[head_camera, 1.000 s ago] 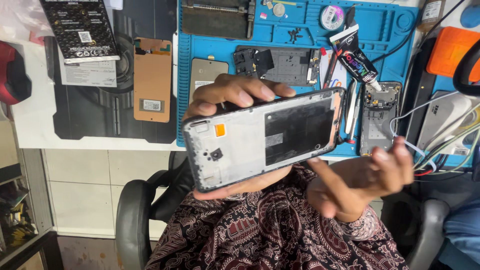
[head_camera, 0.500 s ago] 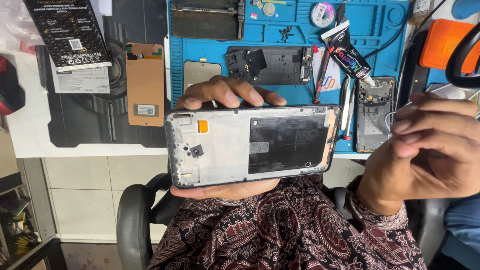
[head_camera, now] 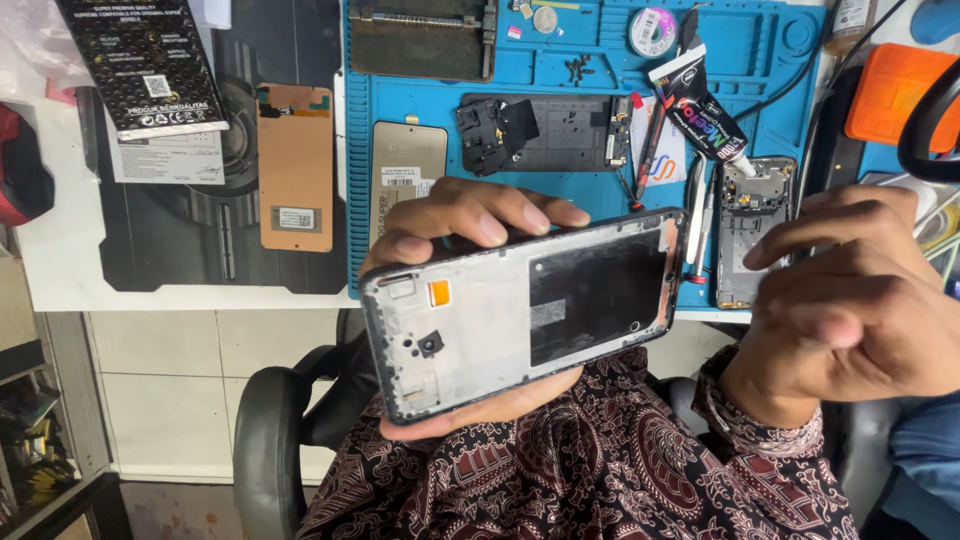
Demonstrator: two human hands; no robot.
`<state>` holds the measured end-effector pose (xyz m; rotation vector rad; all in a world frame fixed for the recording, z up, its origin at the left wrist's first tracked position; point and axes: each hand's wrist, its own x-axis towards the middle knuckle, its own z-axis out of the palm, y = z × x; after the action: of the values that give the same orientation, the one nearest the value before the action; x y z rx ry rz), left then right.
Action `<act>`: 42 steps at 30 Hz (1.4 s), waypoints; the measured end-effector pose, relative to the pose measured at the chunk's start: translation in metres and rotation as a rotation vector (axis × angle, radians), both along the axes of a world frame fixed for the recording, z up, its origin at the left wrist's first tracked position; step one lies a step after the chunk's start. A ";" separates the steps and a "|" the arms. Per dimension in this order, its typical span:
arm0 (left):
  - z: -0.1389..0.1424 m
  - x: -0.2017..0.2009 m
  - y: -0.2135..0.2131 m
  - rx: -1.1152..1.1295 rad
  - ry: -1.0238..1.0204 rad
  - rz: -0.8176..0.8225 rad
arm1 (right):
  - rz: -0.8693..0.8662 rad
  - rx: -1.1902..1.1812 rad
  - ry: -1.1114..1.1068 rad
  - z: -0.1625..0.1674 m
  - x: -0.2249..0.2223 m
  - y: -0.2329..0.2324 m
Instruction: The person repairs a disassembled smartphone at a workbench. They hold the phone frame, peel protective film from a replacement display assembly, apply adhesive from a tube to the frame, and use a screwdriver on the phone body while handling small components on the mat.
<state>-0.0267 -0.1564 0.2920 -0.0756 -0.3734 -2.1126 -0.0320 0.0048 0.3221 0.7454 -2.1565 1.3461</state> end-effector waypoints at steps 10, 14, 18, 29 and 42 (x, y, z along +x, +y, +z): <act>0.007 0.005 0.012 0.077 0.001 -0.020 | 0.154 0.173 -0.084 0.023 -0.015 -0.027; 0.007 0.005 0.015 0.023 0.013 -0.022 | 0.132 0.160 -0.164 0.031 -0.018 -0.039; 0.008 0.004 0.014 0.051 0.017 -0.054 | 0.114 0.096 -0.278 0.035 -0.016 -0.042; 0.001 0.007 0.019 0.064 0.030 -0.076 | 0.039 -0.001 -0.454 0.046 -0.017 -0.049; 0.031 -0.013 0.022 0.073 -0.045 -0.005 | 0.145 -0.108 -0.590 0.064 -0.043 -0.061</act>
<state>-0.0393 -0.1342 0.3228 0.0131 -0.3226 -2.1338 -0.0747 -0.0560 0.3858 0.5091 -2.4692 1.9321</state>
